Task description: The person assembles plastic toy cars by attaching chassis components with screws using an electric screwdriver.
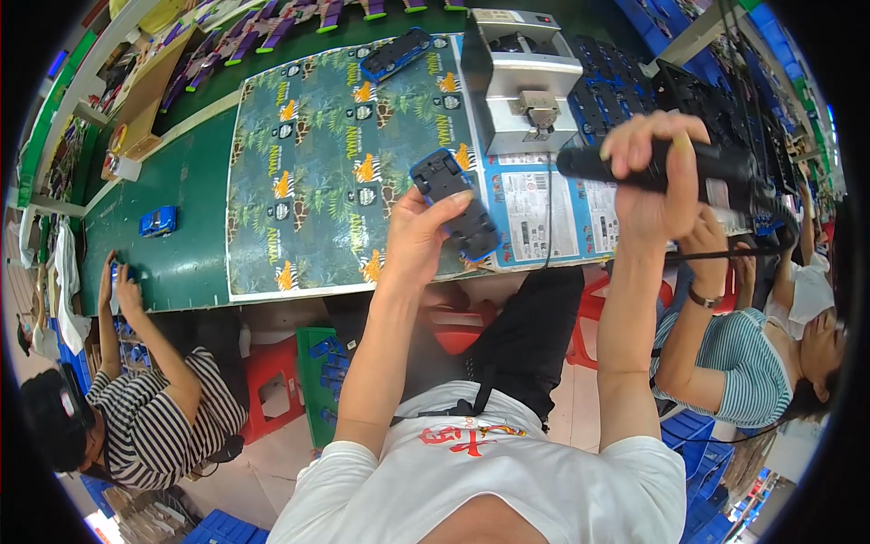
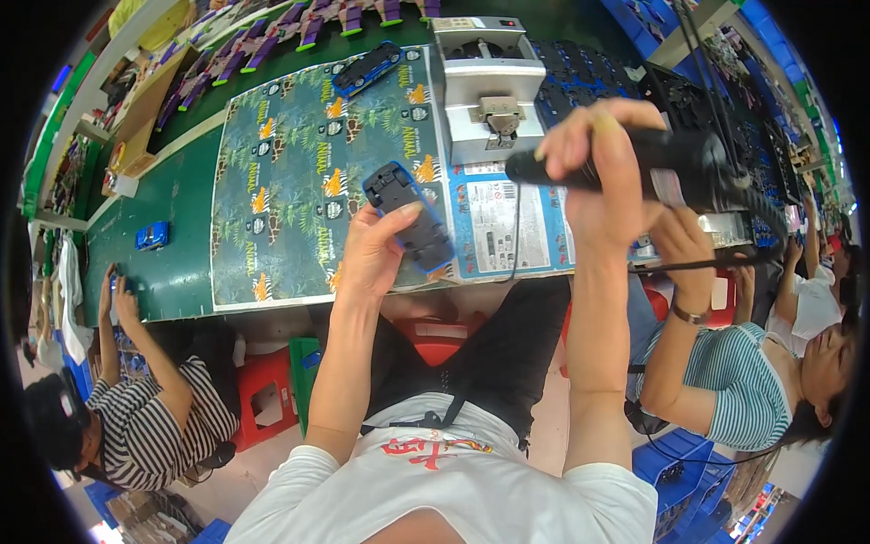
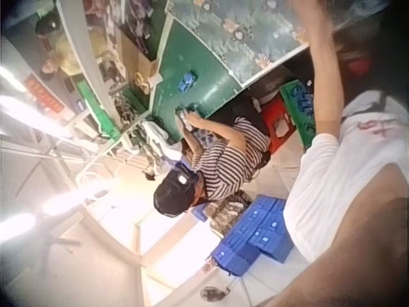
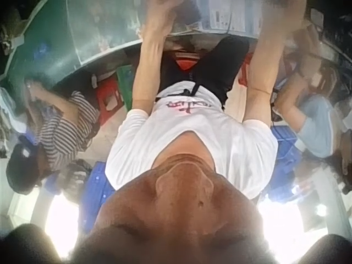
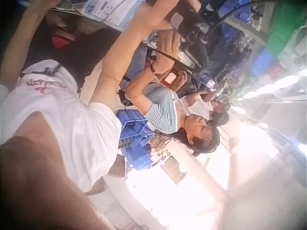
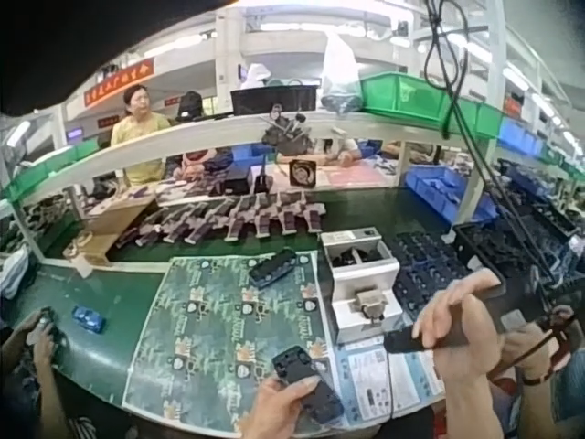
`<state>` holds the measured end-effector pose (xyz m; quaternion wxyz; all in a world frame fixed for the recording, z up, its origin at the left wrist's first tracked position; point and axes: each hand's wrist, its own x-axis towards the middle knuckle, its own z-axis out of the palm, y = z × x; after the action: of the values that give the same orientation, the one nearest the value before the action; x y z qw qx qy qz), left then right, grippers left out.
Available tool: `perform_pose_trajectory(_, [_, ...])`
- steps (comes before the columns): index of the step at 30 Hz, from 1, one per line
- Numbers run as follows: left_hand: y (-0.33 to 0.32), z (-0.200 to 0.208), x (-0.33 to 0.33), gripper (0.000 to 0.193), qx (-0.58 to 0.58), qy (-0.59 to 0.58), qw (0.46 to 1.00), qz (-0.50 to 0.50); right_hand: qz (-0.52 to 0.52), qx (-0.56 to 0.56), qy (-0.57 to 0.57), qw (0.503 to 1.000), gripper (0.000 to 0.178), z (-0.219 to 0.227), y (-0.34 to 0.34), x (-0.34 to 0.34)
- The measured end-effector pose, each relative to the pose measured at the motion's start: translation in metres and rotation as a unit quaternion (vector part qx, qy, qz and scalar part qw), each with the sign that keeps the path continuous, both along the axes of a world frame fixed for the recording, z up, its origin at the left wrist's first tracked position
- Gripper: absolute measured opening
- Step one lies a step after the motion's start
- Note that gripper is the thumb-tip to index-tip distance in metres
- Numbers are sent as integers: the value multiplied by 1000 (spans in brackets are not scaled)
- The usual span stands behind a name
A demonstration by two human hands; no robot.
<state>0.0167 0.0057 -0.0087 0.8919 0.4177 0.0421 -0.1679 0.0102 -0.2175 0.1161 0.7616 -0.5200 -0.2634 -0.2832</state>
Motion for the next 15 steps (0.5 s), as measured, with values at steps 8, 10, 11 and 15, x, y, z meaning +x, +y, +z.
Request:
perform_pose_trajectory(8, [1, -1, 2, 25, -47, 38, 998, 23, -136, 15, -18, 990, 12, 11, 10, 56])
perform_pose_trajectory(10, [0, 4, 1, 26, -30, 39, 999, 4, -140, 2, -18, 990, 13, 5, 12, 63])
perform_pose_trajectory(11, [1, 6, 1, 27, -12, 38, 999, -12, -160, -21, -22, 987, 13, 1, 13, 65])
perform_pose_trajectory(15, [-1, 1, 4, 28, -16, 32, 999, -5, -198, -71, -25, 977, 16, -2, 14, 73])
